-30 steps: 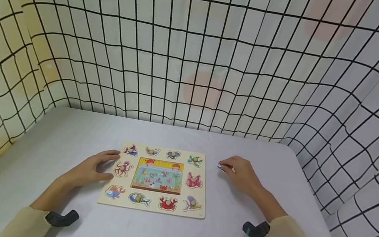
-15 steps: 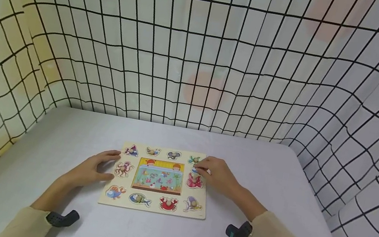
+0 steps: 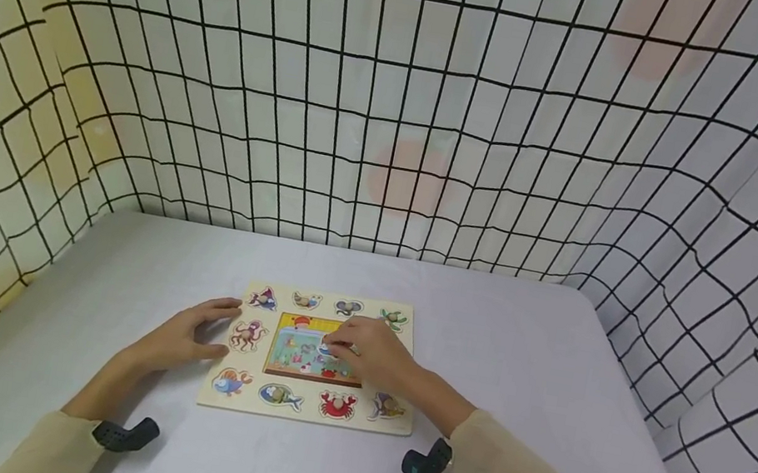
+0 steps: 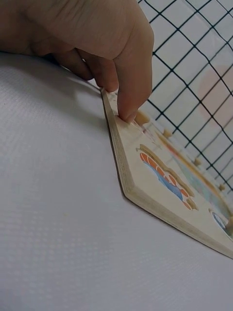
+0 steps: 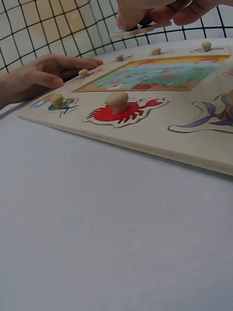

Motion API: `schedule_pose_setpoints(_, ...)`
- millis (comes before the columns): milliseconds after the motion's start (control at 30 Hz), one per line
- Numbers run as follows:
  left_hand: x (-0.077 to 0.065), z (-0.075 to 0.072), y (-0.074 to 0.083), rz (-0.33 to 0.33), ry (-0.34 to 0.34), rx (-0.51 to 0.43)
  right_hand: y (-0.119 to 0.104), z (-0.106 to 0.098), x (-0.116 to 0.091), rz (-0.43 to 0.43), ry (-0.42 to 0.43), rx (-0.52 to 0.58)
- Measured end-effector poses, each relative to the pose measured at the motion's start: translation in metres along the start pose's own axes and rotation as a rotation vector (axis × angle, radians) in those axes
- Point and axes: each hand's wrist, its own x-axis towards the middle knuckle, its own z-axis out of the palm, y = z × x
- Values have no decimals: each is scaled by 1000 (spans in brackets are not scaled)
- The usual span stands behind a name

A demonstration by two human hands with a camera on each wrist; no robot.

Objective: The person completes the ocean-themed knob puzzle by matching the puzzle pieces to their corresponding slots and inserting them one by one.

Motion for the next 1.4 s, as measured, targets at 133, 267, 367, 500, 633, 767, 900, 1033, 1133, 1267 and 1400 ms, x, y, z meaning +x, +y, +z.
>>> schedule_pose_setpoints(133, 1, 0, 0, 11, 1, -5, -9, 5, 6, 7, -33, -7)
schedule_pose_setpoints(267, 1, 0, -1, 21, 5, -7, -18, 9, 13, 5, -62, -4)
schedule_pose_setpoints(367, 1, 0, -2, 18, 8, -9, -26, 14, 19, -8, -64, -7)
schedule_pose_setpoints(500, 2, 0, -1, 23, 4, -4, -35, 24, 28, -26, -80, -26)
schedule_pose_setpoints(633, 2, -1, -1, 26, 7, -5, -47, 40, 40, -23, -103, -59)
schedule_pose_setpoints(767, 2, -1, 0, 38, 1, -12, -58, 55, 50, -19, -124, -65)
schedule_pose_setpoints(900, 1, -1, 0, 42, -1, -18, -66, 67, 58, -44, -133, -50)
schedule_pose_setpoints(1033, 1, -1, 0, 49, 4, -28, -69, 78, 62, -60, -133, -63)
schedule_pose_setpoints(1133, 1, -2, -1, 52, 3, -30, -70, 85, 64, -44, -149, -71)
schedule_pose_setpoints(1267, 1, -1, -2, 52, 2, -32, -71, 92, 66, -24, -173, -61)
schedule_pose_setpoints(1400, 1, -1, -4, 49, 4, -33, -72, 98, 67, -36, -179, -75)
